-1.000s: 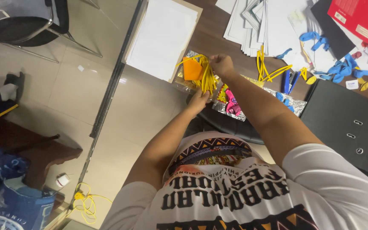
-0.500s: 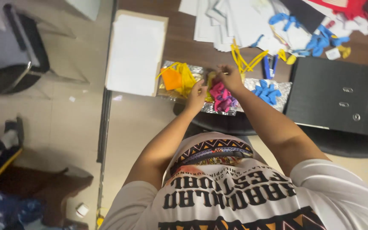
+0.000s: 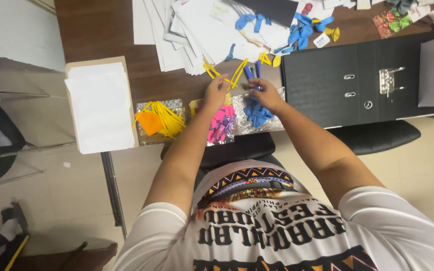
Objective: The person sorts colorful plastic strips and small white cards on a cluttered table. They pick up and separate the strips by color, placing them into piles, and then handle a stack of small white cards.
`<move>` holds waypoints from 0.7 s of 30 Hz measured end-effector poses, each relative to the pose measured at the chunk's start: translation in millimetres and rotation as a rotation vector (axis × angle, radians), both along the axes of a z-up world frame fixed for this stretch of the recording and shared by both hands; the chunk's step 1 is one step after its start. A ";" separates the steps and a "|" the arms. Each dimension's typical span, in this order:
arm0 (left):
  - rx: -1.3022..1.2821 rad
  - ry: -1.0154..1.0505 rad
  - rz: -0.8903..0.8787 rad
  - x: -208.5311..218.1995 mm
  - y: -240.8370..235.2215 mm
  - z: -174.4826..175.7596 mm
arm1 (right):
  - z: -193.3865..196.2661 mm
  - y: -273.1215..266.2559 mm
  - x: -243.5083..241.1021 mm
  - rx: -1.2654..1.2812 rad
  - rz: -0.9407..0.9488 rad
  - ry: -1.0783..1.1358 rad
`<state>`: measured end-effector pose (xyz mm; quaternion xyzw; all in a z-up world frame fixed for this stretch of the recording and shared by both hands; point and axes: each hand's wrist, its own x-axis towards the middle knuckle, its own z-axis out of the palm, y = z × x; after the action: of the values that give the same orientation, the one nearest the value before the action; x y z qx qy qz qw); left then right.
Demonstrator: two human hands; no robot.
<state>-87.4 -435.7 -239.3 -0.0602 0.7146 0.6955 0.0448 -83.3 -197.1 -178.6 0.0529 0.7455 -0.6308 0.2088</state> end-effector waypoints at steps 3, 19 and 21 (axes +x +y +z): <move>-0.123 -0.061 -0.070 -44.9 -17.9 37.1 | 5.7 -15.4 -20.7 0.161 0.270 0.111; -0.070 0.057 0.139 -14.7 -15.9 74.3 | 52.4 -57.0 -63.7 1.168 1.151 0.695; -0.054 0.005 0.167 -14.8 -15.8 73.2 | 57.7 -54.1 -66.2 1.015 0.968 0.732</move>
<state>-102.2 -451.5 -166.1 -0.1189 0.7257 0.6775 -0.0169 -149.4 -251.2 -120.9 -0.3992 0.9037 -0.0302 0.1520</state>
